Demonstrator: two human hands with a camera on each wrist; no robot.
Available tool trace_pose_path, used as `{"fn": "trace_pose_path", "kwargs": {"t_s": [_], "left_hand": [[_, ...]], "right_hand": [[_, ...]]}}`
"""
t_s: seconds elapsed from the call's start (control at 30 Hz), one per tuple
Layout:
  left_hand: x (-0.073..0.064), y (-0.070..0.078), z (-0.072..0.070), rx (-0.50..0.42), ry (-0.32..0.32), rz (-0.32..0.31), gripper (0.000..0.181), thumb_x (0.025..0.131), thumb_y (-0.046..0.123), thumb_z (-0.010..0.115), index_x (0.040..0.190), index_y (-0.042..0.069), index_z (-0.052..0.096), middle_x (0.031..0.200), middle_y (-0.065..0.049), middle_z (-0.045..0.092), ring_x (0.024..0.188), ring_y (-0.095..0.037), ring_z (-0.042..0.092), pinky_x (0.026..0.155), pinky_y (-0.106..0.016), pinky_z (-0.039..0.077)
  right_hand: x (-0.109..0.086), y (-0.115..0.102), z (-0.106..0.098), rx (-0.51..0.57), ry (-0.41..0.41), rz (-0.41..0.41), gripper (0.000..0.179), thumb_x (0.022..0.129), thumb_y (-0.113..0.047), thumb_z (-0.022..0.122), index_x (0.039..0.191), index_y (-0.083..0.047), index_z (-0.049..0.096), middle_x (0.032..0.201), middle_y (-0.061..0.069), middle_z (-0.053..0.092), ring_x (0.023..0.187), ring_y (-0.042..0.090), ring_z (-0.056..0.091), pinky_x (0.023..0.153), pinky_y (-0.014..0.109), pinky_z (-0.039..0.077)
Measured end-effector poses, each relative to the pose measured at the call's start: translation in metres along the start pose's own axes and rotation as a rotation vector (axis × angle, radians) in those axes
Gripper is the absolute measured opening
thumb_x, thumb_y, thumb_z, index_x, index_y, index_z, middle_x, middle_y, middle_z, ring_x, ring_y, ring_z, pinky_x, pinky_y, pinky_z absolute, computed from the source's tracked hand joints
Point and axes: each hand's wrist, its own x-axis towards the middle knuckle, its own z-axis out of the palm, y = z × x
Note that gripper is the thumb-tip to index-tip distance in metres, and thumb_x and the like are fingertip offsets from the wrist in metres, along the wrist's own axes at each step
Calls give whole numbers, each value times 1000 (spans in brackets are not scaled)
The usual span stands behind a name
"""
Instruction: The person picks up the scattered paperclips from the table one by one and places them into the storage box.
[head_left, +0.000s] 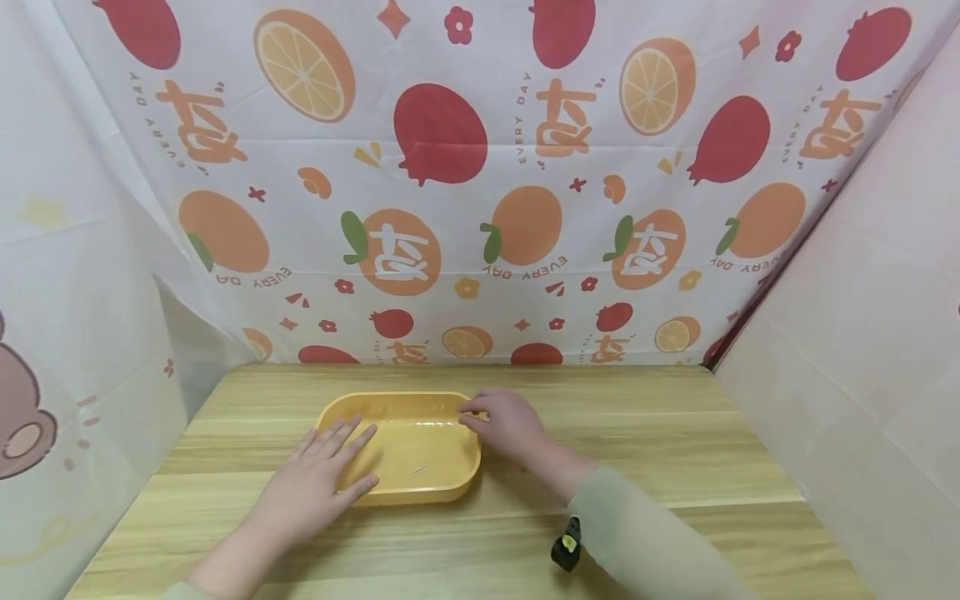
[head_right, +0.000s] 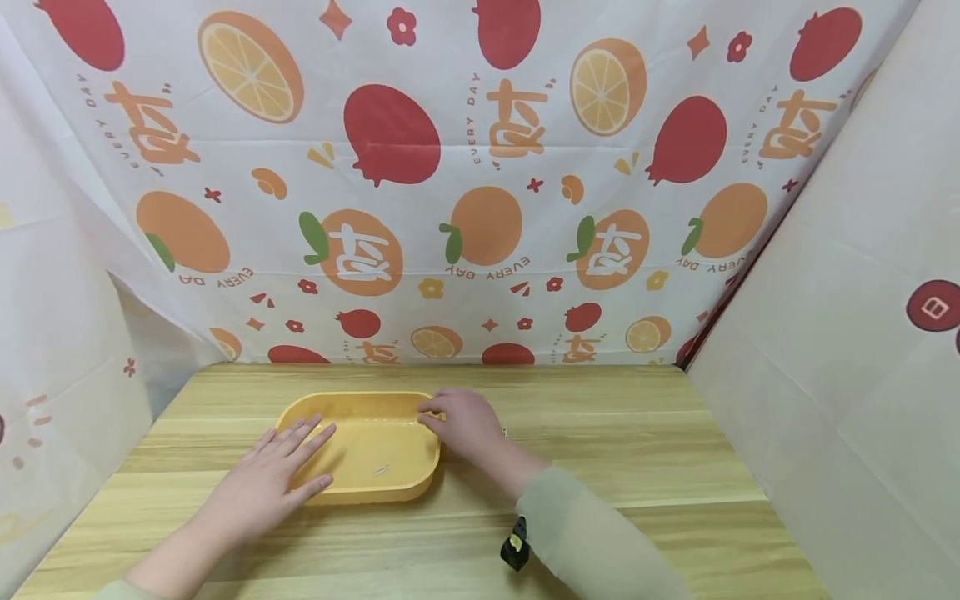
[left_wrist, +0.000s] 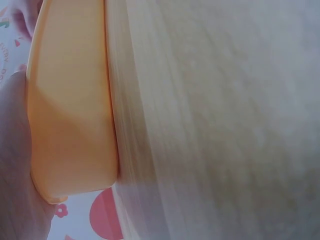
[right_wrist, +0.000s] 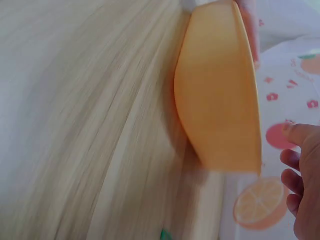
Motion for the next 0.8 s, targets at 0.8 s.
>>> {"fn": "trace_pose_path", "kwargs": {"t_s": [0.8], "left_hand": [[2,-1,2,-16,-53,-30,71,94,57,57,153,21,40,159,-11,33,146,-36,27,123,-41,-5]], "right_hand": [[-92,95,-31,19,65,158,20,87,-25,77,105,-16,79,85,-14,62,68,3,48,59,21,45]]}}
